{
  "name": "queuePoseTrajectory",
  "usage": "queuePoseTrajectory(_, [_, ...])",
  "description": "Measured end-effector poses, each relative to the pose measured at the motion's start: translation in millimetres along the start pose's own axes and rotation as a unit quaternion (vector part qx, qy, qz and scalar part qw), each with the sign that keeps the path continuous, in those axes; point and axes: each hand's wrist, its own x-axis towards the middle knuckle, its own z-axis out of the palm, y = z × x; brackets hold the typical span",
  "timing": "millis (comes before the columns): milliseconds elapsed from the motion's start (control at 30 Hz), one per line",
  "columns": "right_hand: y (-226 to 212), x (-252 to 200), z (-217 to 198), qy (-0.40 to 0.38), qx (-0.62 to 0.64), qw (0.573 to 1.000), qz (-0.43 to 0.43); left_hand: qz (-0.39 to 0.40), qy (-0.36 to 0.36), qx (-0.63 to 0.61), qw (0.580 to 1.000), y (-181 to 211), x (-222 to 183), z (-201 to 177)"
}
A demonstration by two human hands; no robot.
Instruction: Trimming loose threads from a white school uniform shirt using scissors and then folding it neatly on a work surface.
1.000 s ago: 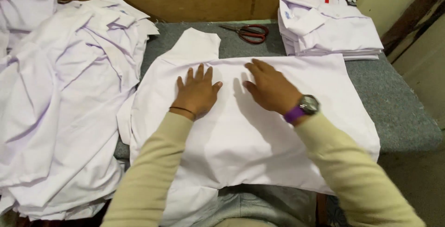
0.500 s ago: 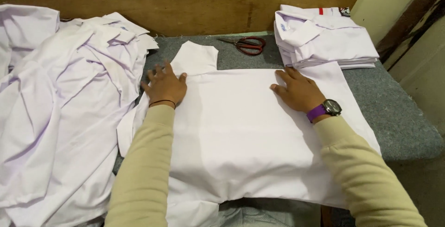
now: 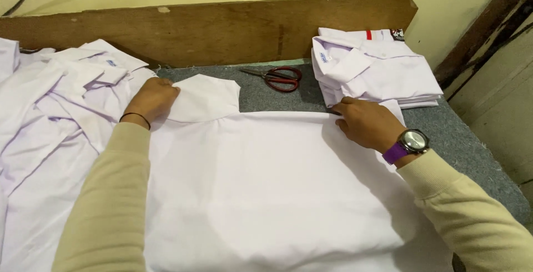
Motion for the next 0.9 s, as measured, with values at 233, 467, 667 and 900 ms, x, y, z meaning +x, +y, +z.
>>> queuePoseTrajectory(233, [10.3, -23.9, -38.3, -0.092, 0.086, 0.989, 0.076, 0.025, 0.067, 0.1, 0.992, 17.1, -11.7, -14.6])
queuePoseTrajectory(467, [65.2, -25.2, -9.0, -0.035, 0.269, 0.946, 0.178, -0.119, -0.009, -0.13, 0.984, 57.8, -61.4, -31.1])
queuePoseTrajectory(667, [90.6, -34.0, 19.9, 0.035, 0.255, 0.954, 0.155, -0.04, 0.026, -0.348, 0.936, 17.5, -71.9, -19.0])
queuePoseTrajectory(900, [117.0, -57.2, 61.2, 0.147, 0.175, 0.971, 0.069, -0.101, -0.05, -0.301, 0.947, 2.7, -133.4, -29.9])
